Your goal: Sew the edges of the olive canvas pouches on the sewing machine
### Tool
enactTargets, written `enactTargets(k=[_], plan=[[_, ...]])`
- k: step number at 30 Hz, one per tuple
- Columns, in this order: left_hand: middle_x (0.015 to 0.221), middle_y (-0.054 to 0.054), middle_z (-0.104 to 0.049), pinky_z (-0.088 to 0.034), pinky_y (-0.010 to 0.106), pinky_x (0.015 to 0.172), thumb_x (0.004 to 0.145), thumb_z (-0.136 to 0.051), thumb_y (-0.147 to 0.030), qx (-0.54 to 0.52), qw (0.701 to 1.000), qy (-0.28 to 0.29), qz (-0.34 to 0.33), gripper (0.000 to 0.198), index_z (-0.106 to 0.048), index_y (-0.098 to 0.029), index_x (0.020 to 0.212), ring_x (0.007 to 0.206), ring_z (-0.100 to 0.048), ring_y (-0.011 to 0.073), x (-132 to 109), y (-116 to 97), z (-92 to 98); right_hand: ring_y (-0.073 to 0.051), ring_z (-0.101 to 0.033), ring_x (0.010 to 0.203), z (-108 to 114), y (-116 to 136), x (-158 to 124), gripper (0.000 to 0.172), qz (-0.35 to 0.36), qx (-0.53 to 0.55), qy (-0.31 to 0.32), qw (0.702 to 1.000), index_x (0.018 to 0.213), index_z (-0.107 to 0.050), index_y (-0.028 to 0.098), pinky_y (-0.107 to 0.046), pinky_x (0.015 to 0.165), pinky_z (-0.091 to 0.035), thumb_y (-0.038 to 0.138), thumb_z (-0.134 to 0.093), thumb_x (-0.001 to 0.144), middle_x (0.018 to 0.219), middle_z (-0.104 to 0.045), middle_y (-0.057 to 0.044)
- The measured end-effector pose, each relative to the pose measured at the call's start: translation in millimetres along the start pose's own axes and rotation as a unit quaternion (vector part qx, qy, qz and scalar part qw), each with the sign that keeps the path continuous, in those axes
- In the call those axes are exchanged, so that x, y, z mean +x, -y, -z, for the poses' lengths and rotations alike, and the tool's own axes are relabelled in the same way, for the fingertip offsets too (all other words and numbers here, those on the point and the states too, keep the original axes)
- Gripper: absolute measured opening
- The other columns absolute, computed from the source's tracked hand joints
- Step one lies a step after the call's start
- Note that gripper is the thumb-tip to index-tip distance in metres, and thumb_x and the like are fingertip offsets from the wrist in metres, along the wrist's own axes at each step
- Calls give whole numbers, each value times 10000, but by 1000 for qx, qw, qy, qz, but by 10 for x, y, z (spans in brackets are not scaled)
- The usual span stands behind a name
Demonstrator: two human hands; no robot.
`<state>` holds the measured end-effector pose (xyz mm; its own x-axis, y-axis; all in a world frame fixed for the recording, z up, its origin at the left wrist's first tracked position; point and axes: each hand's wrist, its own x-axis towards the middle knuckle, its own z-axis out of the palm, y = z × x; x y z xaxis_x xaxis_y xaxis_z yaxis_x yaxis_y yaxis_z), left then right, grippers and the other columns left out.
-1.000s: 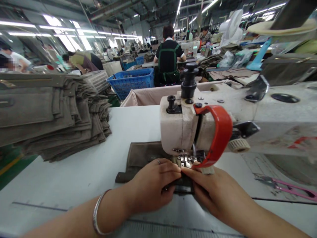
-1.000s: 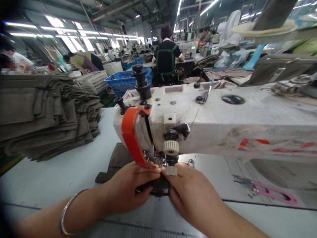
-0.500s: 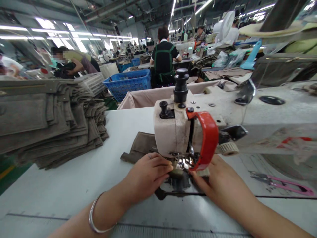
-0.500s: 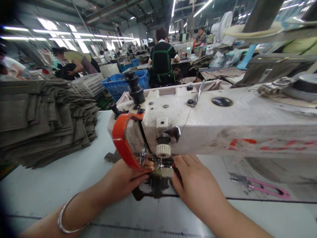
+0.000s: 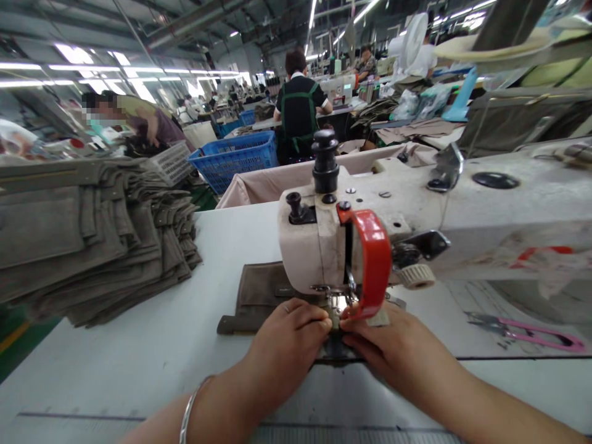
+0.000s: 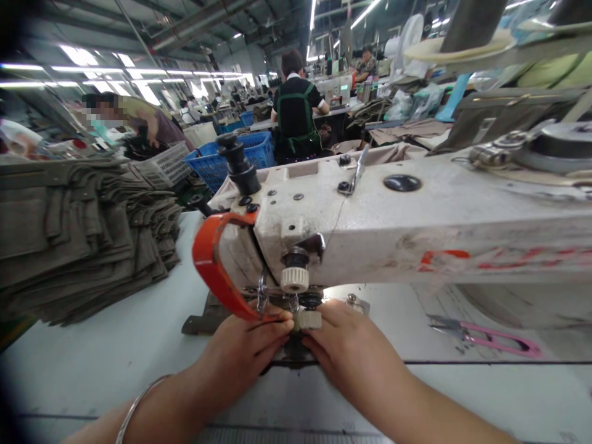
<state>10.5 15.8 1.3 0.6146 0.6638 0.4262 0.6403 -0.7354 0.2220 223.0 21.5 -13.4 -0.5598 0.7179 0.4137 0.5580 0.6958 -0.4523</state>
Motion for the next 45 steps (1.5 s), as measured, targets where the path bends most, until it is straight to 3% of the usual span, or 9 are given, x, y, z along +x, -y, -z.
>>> enactTargets(k=[7, 12, 15, 20, 25, 37, 45], plan=[[1035, 55, -699, -527, 315, 891, 940, -526, -166, -4, 1000, -2, 17, 159, -658, -147, 1026, 965, -639, 171, -4, -20, 2, -249, -610, 872, -6, 7, -21, 197, 9, 15, -7, 1000, 1012, -671, 190, -388, 732, -539, 139, -513, 905, 996, -672, -99], [980, 32, -705, -520, 301, 877, 954, -483, -140, -12, 1000, 15, 8, 180, -656, -154, 997, 914, -646, 153, 27, 12, -15, -237, -639, 809, -28, -6, -6, 232, 18, 4, -21, 1000, 1023, -692, 196, -356, 669, -554, 118, -510, 902, 966, -696, -95], [941, 34, -704, -526, 305, 860, 964, -468, -162, -5, 1000, -3, 7, 191, -659, -160, 952, 879, -648, 160, 67, 51, -39, -237, -646, 761, -41, -30, 19, 239, 27, -22, -30, 999, 1013, -699, 191, -352, 629, -559, 119, -497, 908, 941, -709, -94], [883, 34, -706, -539, 309, 822, 943, -510, -169, 6, 999, -40, 17, 159, -654, -179, 876, 843, -658, 172, 142, 105, -69, -259, -656, 820, -58, -71, 72, 239, 36, -61, -61, 996, 987, -709, 182, -383, 687, -574, 89, -522, 871, 963, -715, -98], [883, 34, -709, -538, 328, 829, 884, -594, -145, 16, 998, -39, 44, 91, -667, -195, 865, 849, -656, 192, 181, 128, -85, -268, -665, 840, -89, -118, 78, 232, 11, -89, -33, 995, 956, -717, 197, -415, 719, -577, 88, -545, 846, 946, -717, -86], [909, 23, -723, -527, 324, 845, 821, -670, -101, -1, 997, -18, 71, 104, -687, -191, 869, 867, -651, 203, 189, 128, -86, -251, -658, 802, -109, -120, 88, 203, 4, -68, -33, 997, 942, -712, 203, -387, 693, -563, 105, -552, 866, 901, -712, -69], [891, 22, -731, -529, 323, 850, 832, -662, -115, 6, 997, -33, 71, 110, -700, -208, 878, 863, -665, 203, 192, 133, -106, -252, -649, 826, -125, -125, 91, 185, -7, -65, -33, 997, 918, -709, 182, -390, 721, -550, 124, -538, 879, 896, -699, -91]])
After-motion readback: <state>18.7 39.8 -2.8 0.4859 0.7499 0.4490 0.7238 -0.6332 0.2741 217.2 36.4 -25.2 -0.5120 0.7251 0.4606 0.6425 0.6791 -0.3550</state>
